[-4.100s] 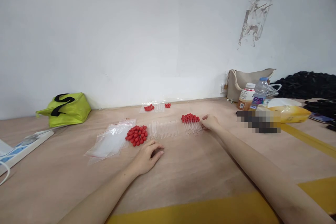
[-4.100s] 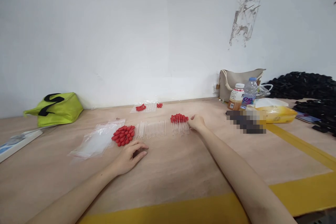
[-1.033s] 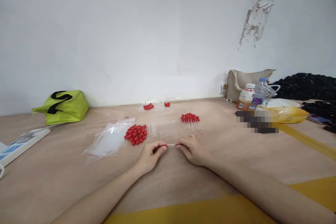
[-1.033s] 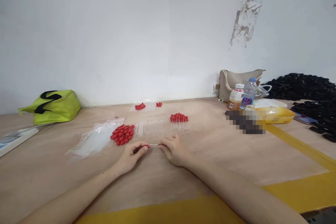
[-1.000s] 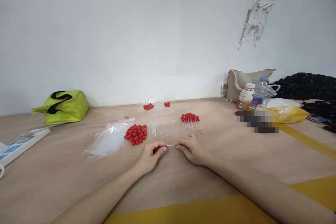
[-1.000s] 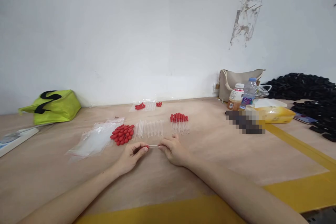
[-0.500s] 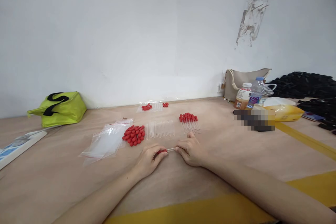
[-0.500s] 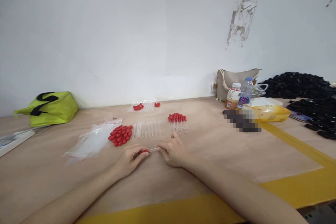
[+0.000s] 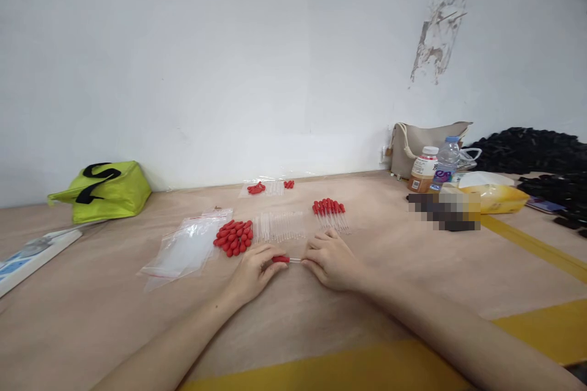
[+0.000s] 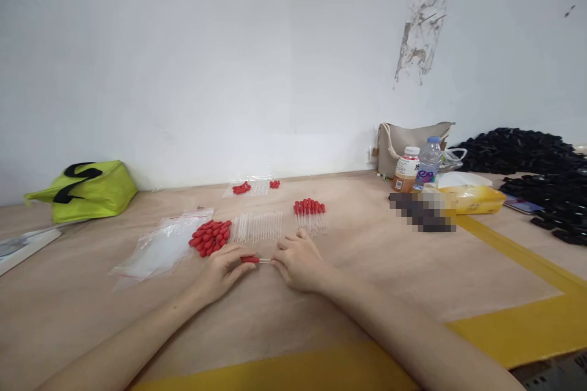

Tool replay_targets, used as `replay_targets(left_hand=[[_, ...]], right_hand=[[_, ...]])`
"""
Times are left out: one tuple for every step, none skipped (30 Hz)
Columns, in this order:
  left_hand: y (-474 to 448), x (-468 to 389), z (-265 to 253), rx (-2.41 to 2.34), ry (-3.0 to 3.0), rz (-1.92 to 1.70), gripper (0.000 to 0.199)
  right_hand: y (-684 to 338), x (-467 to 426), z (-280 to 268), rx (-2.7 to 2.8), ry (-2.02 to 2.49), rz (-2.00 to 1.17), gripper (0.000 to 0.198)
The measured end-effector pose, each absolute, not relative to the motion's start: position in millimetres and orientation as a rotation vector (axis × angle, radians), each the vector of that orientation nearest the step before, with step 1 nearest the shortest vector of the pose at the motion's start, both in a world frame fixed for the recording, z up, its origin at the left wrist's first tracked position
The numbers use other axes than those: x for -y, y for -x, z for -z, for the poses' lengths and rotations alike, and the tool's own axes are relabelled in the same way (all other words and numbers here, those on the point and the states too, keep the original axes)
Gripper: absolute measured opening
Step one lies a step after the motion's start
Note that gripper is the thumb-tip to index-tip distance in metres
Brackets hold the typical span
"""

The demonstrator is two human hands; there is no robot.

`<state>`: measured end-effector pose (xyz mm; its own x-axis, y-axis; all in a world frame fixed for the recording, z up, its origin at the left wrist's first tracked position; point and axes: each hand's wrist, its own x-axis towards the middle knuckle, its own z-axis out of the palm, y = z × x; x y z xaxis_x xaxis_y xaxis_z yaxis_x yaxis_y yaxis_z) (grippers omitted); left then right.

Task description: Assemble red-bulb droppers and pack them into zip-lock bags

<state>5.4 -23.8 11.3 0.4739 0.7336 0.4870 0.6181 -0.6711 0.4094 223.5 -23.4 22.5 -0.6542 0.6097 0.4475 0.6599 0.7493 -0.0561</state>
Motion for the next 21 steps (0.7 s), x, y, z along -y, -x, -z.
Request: replay_targets(left_hand=[[-2.5, 23.0, -9.4, -1.215, -2.495, -0.987, 0.025], [0.0, 22.1, -7.3, -1.258, -2.445, -0.997, 0.032], [1.9, 21.2, -5.2, -1.297, -2.404, -0.994, 0.037], [3.2, 20.4, -3.6, -1.321, -2.381, -0.974, 0.036], [3.7, 19.8, -2.6, -1.325, -2.379, -0.94, 0.031], [3.5, 19.6, -2.5, -1.313, -2.393, -0.899, 0.024], [2.9, 19.8, -3.0, -1.295, -2.415, -0.859, 0.019], [1.9, 20.4, -4.2, -1.278, -2.434, -0.832, 0.017], [0.9, 21.4, -5.6, -1.266, -2.447, -0.819, 0.017], [0.1, 22.5, -7.1, -1.259, -2.452, -0.815, 0.017], [-0.5, 23.6, -8.5, -1.256, -2.456, -0.813, 0.018], [-0.7, 24.6, -9.5, -1.256, -2.461, -0.811, 0.018], [-0.7, 25.3, -10.2, -1.256, -2.469, -0.804, 0.018], [-0.4, 25.7, -10.5, -1.257, -2.476, -0.797, 0.018], [-0.1, 25.9, -10.5, -1.256, -2.482, -0.791, 0.018], [0.3, 25.8, -10.4, -1.256, -2.485, -0.788, 0.018], [0.7, 25.6, -10.1, -1.254, -2.486, -0.784, 0.018], [1.0, 25.4, -9.8, -1.252, -2.486, -0.781, 0.018], [1.2, 25.1, -9.6, -1.251, -2.485, -0.777, 0.018], [1.4, 24.9, -9.4, -1.252, -2.486, -0.773, 0.018], [1.5, 24.8, -9.3, -1.254, -2.487, -0.768, 0.018]], right_hand=[[-226.0, 21.3, -24.5, 2.492, 1.005, 0.146, 0.023], [-228.7, 17.2, -26.3, 2.456, 1.076, 0.104, 0.022], [-231.5, 11.1, -28.2, 2.395, 1.164, 0.032, 0.022], [-233.8, 2.9, -30.3, 2.309, 1.257, -0.057, 0.022], [-235.5, -6.6, -32.7, 2.211, 1.347, -0.146, 0.022], [-236.1, -17.0, -35.2, 2.104, 1.414, -0.205, 0.022], [-235.3, -27.5, -37.6, 2.021, 1.465, -0.216, 0.021], [-233.1, -37.3, -39.3, 1.955, 1.521, -0.189, 0.021], [-229.6, -46.0, -40.2, 1.914, 1.57, -0.148, 0.021], [-225.0, -53.1, -39.9, 1.896, 1.618, -0.101, 0.021], [-219.7, -58.7, -38.3, 1.891, 1.669, -0.056, 0.021], [-214.2, -62.7, -35.6, 1.902, 1.712, -0.017, 0.02], [-209.1, -65.4, -32.2, 1.915, 1.749, 0.021, 0.019], [-204.7, -67.0, -28.3, 1.926, 1.782, 0.059, 0.019], [-201.4, -67.9, -24.3, 1.938, 1.806, 0.095, 0.019], [-199.3, -68.3, -20.7, 1.95, 1.818, 0.129, 0.019], [-198.3, -68.5, -17.5, 1.96, 1.824, 0.159, 0.021], [-198.1, -68.6, -15.0, 1.97, 1.827, 0.176, 0.022], [-198.5, -68.8, -13.1, 1.981, 1.827, 0.181, 0.023], [-199.2, -69.1, -11.9, 1.991, 1.824, 0.18, 0.024], [-199.8, -69.6, -11.3, 1.995, 1.821, 0.176, 0.024]])
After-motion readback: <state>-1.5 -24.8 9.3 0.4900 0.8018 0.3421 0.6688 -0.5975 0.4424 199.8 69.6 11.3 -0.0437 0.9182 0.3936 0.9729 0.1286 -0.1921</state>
